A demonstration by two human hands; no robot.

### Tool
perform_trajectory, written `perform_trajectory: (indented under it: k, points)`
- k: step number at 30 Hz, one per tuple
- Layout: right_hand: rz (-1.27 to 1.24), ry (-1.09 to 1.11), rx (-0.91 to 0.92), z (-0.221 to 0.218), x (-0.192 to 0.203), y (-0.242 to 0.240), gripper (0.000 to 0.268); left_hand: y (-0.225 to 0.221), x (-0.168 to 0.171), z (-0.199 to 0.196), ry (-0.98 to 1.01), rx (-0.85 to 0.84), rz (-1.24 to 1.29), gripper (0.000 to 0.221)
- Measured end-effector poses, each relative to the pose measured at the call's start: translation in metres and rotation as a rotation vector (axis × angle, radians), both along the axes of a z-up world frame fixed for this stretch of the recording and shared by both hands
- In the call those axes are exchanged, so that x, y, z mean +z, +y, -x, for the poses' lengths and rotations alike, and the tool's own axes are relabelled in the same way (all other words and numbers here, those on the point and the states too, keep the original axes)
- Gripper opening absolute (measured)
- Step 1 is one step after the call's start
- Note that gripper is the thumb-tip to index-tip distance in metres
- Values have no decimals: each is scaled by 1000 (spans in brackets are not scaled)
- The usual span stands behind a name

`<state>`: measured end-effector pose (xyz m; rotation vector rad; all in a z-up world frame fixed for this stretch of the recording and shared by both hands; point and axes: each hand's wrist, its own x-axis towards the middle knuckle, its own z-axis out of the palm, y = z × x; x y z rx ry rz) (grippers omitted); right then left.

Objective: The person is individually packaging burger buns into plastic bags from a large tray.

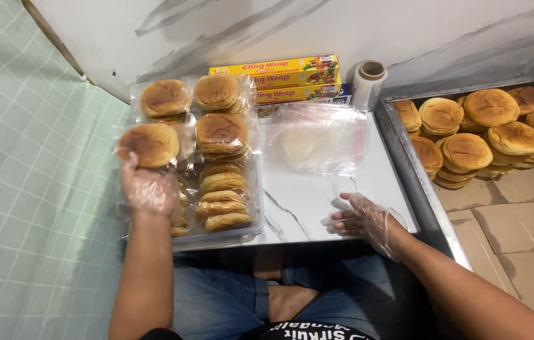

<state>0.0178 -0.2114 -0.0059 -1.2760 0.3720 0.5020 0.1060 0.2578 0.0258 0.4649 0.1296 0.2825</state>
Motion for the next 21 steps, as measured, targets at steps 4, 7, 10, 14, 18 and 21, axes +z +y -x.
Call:
perform_trajectory:
  k: [4, 7, 10, 14, 18, 21]
  points:
    - [38, 1, 17, 2, 6, 2, 70, 11, -12, -14, 342, -126, -75, 44]
    - [55, -3, 27, 5, 11, 5, 70, -5, -3, -5, 483, -5, -248, 37]
    - [62, -15, 37, 7, 16, 8, 68, -31, 27, 17, 448, 165, -374, 36]
    - [61, -27, 26, 8, 16, 8, 65, -14, -19, -12, 339, 319, -522, 71]
    - [61, -23, 34, 9, 18, 8, 64, -11, -6, -16, 406, 376, -522, 45]
    - [56, -22, 32, 10, 19, 8, 65, 30, -62, -45, 395, 386, -506, 61]
